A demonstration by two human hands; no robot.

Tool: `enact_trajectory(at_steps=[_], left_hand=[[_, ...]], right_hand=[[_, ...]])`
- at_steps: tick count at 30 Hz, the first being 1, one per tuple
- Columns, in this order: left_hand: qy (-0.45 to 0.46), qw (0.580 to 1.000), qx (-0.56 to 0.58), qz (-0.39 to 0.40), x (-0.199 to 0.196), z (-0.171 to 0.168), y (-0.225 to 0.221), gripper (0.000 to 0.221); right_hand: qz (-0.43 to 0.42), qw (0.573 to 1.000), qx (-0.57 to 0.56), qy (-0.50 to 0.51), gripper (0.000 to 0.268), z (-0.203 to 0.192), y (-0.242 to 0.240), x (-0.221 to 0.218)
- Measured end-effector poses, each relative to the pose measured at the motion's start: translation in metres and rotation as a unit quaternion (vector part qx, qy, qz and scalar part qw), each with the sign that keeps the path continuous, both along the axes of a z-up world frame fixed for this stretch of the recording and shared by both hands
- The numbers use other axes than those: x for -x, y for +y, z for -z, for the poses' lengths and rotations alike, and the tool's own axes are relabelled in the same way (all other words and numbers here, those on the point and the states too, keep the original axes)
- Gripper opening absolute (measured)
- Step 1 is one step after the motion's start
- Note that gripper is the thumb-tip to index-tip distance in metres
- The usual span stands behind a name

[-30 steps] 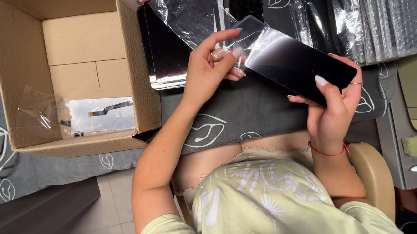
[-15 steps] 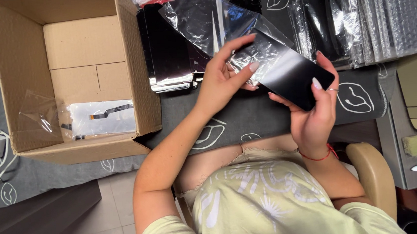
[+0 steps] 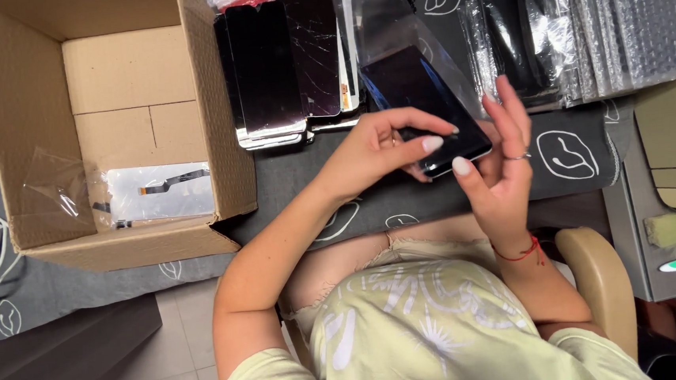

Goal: The person is placing individual mobile phone screens into protective plastic sleeves and organizing them on a workspace.

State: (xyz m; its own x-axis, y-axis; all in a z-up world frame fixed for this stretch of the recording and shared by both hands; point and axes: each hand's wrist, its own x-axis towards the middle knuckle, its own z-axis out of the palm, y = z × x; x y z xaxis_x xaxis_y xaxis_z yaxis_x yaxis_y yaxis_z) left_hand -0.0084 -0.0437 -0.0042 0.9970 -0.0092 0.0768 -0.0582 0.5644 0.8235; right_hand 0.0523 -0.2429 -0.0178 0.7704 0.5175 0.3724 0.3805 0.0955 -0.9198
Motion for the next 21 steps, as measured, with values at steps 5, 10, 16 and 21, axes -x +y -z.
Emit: enact_trajectory(at_steps=[5,10,16,21], left_hand=[[0.017,0.997,0.022,0.070,0.011,-0.011,-0.008,0.030],[0.021,0.995,-0.018,0.094,0.021,-0.032,-0.006,0.030],[0.016,0.995,-0.049,0.082,0.028,-0.044,0.000,0.032],[0.005,0.997,-0.058,0.056,0.033,-0.052,0.005,0.035]], right_hand=[[0.006,0.996,0.026,-0.090,0.046,-0.015,-0.012,-0.001],[0.030,0.973,0.022,-0.228,0.041,-0.020,-0.013,0.002],[0.007,0.949,0.047,-0.311,0.064,-0.036,-0.011,0.010],[0.005,0.938,0.043,-0.345,0.029,-0.058,-0.002,0.012]])
